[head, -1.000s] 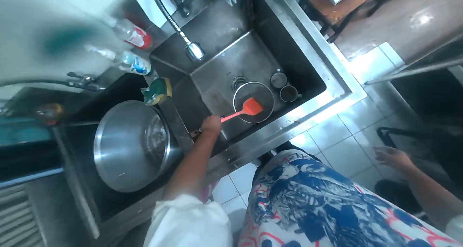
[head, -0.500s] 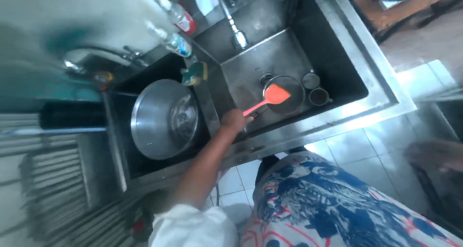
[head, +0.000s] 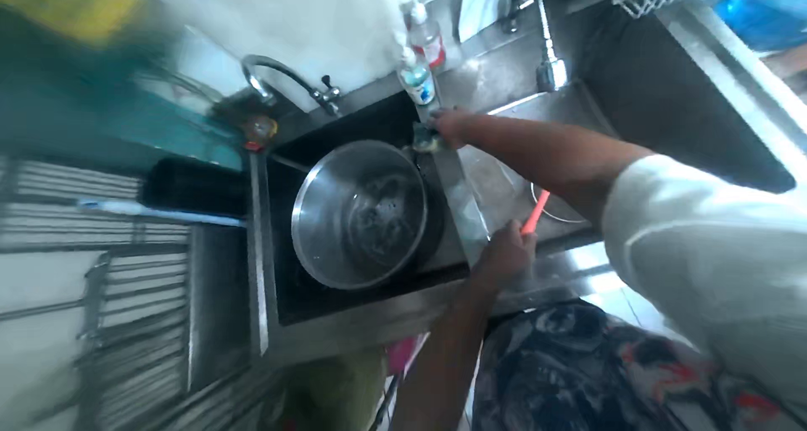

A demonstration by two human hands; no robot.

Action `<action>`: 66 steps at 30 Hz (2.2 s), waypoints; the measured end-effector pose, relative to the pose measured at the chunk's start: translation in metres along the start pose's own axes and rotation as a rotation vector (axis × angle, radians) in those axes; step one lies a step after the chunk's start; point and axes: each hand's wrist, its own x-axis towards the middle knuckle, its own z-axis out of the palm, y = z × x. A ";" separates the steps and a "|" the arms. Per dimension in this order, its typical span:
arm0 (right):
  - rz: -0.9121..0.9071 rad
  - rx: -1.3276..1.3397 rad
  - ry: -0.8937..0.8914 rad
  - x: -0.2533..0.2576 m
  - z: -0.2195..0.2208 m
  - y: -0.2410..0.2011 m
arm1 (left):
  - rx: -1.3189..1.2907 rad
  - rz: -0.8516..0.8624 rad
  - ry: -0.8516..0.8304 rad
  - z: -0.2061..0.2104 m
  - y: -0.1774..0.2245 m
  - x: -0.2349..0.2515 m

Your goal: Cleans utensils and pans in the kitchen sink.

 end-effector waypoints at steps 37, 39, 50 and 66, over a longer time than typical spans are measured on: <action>0.799 1.829 0.634 -0.246 0.100 0.119 | -0.051 0.099 0.359 0.122 0.053 0.047; 0.854 1.868 0.656 -0.238 0.099 0.124 | -0.020 0.057 0.357 0.121 0.060 0.047; 0.825 1.660 0.509 -0.274 0.086 0.153 | 0.014 -0.135 0.363 0.100 0.072 0.045; 0.873 1.626 0.733 -0.225 0.087 0.148 | -0.342 -0.104 0.243 0.096 0.076 0.031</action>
